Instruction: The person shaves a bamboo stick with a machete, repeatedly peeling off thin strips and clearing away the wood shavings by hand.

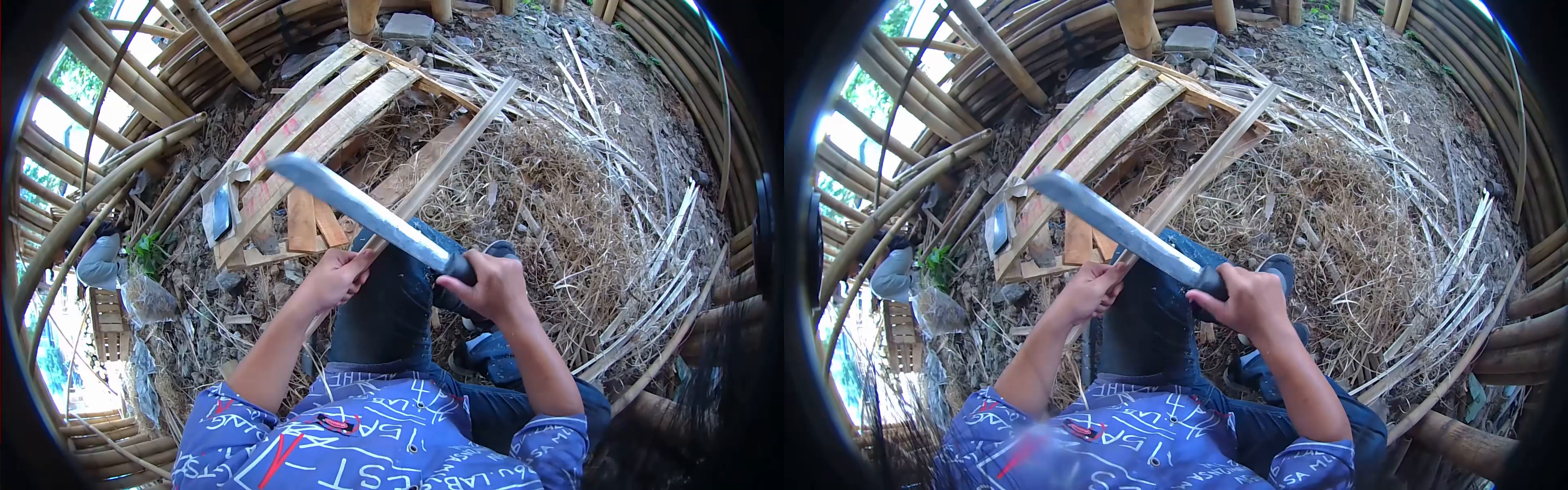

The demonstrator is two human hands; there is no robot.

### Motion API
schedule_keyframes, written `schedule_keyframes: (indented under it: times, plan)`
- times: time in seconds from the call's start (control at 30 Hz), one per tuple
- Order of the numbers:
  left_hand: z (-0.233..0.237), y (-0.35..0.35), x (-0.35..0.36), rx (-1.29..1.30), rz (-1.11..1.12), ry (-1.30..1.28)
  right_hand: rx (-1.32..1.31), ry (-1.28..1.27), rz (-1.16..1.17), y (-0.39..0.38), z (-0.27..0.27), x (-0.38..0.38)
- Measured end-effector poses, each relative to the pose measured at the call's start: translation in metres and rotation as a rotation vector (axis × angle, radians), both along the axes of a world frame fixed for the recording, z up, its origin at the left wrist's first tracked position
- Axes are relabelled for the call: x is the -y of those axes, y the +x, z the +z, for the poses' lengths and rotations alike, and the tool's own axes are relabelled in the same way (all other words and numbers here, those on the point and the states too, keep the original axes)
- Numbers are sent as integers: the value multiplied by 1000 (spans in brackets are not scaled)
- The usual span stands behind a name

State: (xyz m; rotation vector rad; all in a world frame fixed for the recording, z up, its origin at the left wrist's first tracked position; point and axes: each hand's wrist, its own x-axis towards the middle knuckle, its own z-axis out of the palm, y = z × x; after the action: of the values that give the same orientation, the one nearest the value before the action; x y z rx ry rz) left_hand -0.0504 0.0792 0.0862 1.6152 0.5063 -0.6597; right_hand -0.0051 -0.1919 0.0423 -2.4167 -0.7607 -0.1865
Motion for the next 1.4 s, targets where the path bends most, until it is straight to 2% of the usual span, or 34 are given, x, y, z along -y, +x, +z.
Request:
schedule_keyframes:
  times: [0.1,0.2,0.33,0.57,0.63,0.73,0.8,0.93,1.0,1.07,1.13,1.2,1.27,1.3,1.33,1.4]
  plan:
    - [-2,-4,3,68,-18,22,57,-42,-7,12,-2,14]
    - [1,-1,1,25,-42,11,56,-119,-7,17,0,21]
    - [0,-4,2,51,-11,-5,27,-93,-63,23,-3,34]
    - [-1,-4,-3,19,-33,-24,164,-157,-103,31,0,52]
    - [-2,-7,-7,-4,-16,-85,73,-151,-254,39,-2,77]
    - [-6,-10,-8,4,-16,-79,-95,-104,-617,55,-9,139]
    - [-9,-3,-7,2,-13,-87,-62,-79,-726,55,-5,166]
    - [-7,-1,-5,-17,-23,-78,-89,-42,-761,44,-6,168]
    - [-4,-1,-2,-17,-25,-48,-81,116,-632,37,-13,140]
    - [-1,-1,-1,-13,-28,-11,-159,220,-450,26,5,97]
    - [2,-3,2,-18,-14,-13,-6,248,-262,21,6,55]
    - [-3,-5,3,2,-18,-6,41,190,-107,13,17,21]
    - [-2,-6,4,18,12,36,43,0,-22,8,17,-4]
    - [6,-8,14,123,-27,205,32,-12,-20,7,16,-15]
    - [2,-11,15,123,-30,219,32,2,-23,9,16,-17]
    - [-11,-16,12,298,-11,308,37,-84,-10,19,15,-15]
